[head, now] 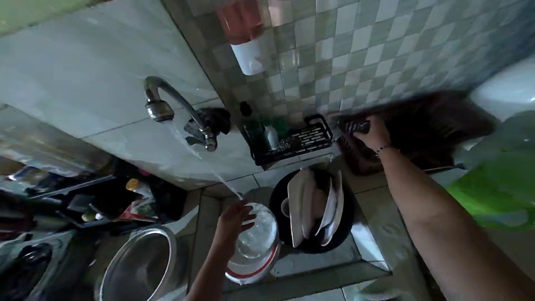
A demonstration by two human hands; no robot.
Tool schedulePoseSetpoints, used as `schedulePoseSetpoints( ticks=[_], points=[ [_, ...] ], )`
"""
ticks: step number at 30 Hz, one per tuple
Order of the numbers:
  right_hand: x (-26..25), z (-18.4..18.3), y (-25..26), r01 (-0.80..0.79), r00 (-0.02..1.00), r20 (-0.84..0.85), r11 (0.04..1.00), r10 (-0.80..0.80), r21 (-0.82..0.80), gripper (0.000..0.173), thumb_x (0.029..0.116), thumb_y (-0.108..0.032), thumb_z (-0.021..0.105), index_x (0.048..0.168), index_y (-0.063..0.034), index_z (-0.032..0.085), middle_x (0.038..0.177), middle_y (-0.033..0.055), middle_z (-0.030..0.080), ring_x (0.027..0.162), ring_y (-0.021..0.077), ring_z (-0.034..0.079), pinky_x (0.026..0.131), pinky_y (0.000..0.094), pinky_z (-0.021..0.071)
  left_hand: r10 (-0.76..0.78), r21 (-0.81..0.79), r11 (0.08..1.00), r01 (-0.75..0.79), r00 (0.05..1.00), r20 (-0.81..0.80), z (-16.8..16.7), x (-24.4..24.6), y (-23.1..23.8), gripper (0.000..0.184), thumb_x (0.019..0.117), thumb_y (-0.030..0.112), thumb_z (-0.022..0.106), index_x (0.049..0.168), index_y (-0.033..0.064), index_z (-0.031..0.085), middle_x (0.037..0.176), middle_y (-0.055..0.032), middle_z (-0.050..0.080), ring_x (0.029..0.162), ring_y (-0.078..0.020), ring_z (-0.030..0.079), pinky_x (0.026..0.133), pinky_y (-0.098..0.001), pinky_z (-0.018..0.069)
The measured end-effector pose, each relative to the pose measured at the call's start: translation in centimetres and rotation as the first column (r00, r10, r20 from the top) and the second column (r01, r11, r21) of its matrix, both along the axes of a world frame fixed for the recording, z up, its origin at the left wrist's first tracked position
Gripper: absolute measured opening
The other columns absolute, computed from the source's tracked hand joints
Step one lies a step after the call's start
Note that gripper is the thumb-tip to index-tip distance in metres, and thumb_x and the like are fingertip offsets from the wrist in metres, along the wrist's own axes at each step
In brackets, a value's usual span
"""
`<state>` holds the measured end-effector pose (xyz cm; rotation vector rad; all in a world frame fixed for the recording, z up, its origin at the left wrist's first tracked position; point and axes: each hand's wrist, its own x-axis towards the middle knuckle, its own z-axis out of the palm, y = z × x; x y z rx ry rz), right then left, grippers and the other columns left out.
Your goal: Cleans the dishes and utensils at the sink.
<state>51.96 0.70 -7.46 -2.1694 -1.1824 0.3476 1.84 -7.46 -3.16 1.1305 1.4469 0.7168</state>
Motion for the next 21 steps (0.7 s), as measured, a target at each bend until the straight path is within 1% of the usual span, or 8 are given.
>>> schedulePoseSetpoints(
  ticks=[6,8,10,13,15,16,18,21],
  points=[
    [-0.2,-1.5,1.1,-0.05,0.999,-0.024,0.988,0.046,-0.147,0.067,0.0906,-0.017,0.076,0.148,-0.0017,0.046,0.143,0.0313,0.052,0.128,0.0509,0.055,0.101,0.0684,0.0455,0.046,-0.008,0.999,-0.046,0.999,-0.02,0.6,-0.4,-0.8,0.032,0.1054,0.014,0.056,0.135,0.0024,0.059,0.119,-0.0147,0.07,0.099,-0.0256,0.073,0.081,-0.0411,0.062],
    [0.1,-1.8,1.1,-0.092,0.996,-0.034,0.976,0.087,-0.197,0.067,0.0884,-0.01,0.075,0.149,-0.0026,0.046,0.141,0.0313,0.054,0.128,0.0513,0.054,0.101,0.0698,0.0449,0.047,0.006,0.999,-0.047,0.999,-0.016,0.7,-0.5,-0.6,0.032,0.1061,0.015,0.055,0.135,0.0026,0.059,0.118,-0.0143,0.07,0.099,-0.0264,0.073,0.081,-0.0416,0.0623],
    [0.7,-2.1,0.9,-0.148,0.988,-0.064,0.962,0.137,-0.228,0.071,0.0886,-0.009,0.074,0.153,-0.0036,0.043,0.142,0.0309,0.054,0.131,0.0508,0.052,0.104,0.0699,0.042,0.052,0.015,0.999,-0.052,0.999,-0.011,0.7,-0.5,-0.3,0.032,0.1065,0.016,0.053,0.135,0.0024,0.059,0.119,-0.0142,0.07,0.098,-0.0263,0.073,0.08,-0.0414,0.0624],
    [1.5,-1.2,-0.9,-0.191,0.981,-0.066,0.971,0.183,-0.146,0.084,0.0889,-0.015,0.078,0.159,-0.0065,0.034,0.152,0.0274,0.047,0.14,0.047,0.046,0.112,0.0669,0.0371,0.069,0.022,0.997,-0.069,0.998,0.009,0.9,-0.3,0.6,0.033,0.1078,0.017,0.05,0.137,0.0023,0.057,0.121,-0.0142,0.069,0.101,-0.0268,0.072,0.082,-0.0428,0.0621],
    [1.1,0.7,-3.9,-0.191,0.981,-0.029,0.981,0.19,-0.029,0.082,0.092,-0.022,0.077,0.16,-0.0086,0.034,0.156,0.0221,0.044,0.143,0.041,0.044,0.116,0.0603,0.0372,0.046,0.045,0.998,-0.05,0.995,0.088,0.9,-0.7,1.5,0.035,0.1085,0.015,0.046,0.139,0.0008,0.052,0.12,-0.0138,0.068,0.102,-0.0253,0.072,0.086,-0.0423,0.0612],
    [0.5,2.0,-6.1,-0.19,0.981,-0.028,0.982,0.191,0.017,0.073,0.0942,-0.023,0.075,0.157,-0.0105,0.04,0.153,0.0193,0.048,0.139,0.0376,0.049,0.114,0.0568,0.0411,0.037,0.062,0.997,-0.045,0.991,0.132,0.9,-0.9,2.0,0.034,0.1085,0.014,0.045,0.139,-0.0004,0.051,0.118,-0.013,0.069,0.101,-0.0236,0.072,0.087,-0.0408,0.0612],
    [-0.7,4.2,-12.1,-0.21,0.976,-0.037,0.976,0.212,0.051,0.045,0.0966,-0.02,0.072,0.139,-0.0078,0.06,0.131,0.0168,0.065,0.117,0.0311,0.066,0.101,0.0515,0.0538,0.017,0.084,0.996,-0.032,0.984,0.178,1.0,-1.3,3.0,0.032,0.1091,0.013,0.043,0.136,-0.0014,0.051,0.115,-0.0109,0.07,0.098,-0.0204,0.072,0.087,-0.0376,0.0613],
    [-1.2,4.5,-22.6,-0.238,0.97,-0.076,0.959,0.229,-0.155,0.019,0.0961,-0.016,0.073,0.11,-0.0027,0.071,0.103,0.016,0.072,0.093,0.0305,0.07,0.086,0.0543,0.0578,-0.015,0.108,0.994,-0.011,0.973,0.229,0.8,-1.6,4.7,0.028,0.1083,0.014,0.047,0.13,-0.0015,0.054,0.106,-0.0079,0.071,0.091,-0.0175,0.073,0.084,-0.0347,0.0621]
  ],
)
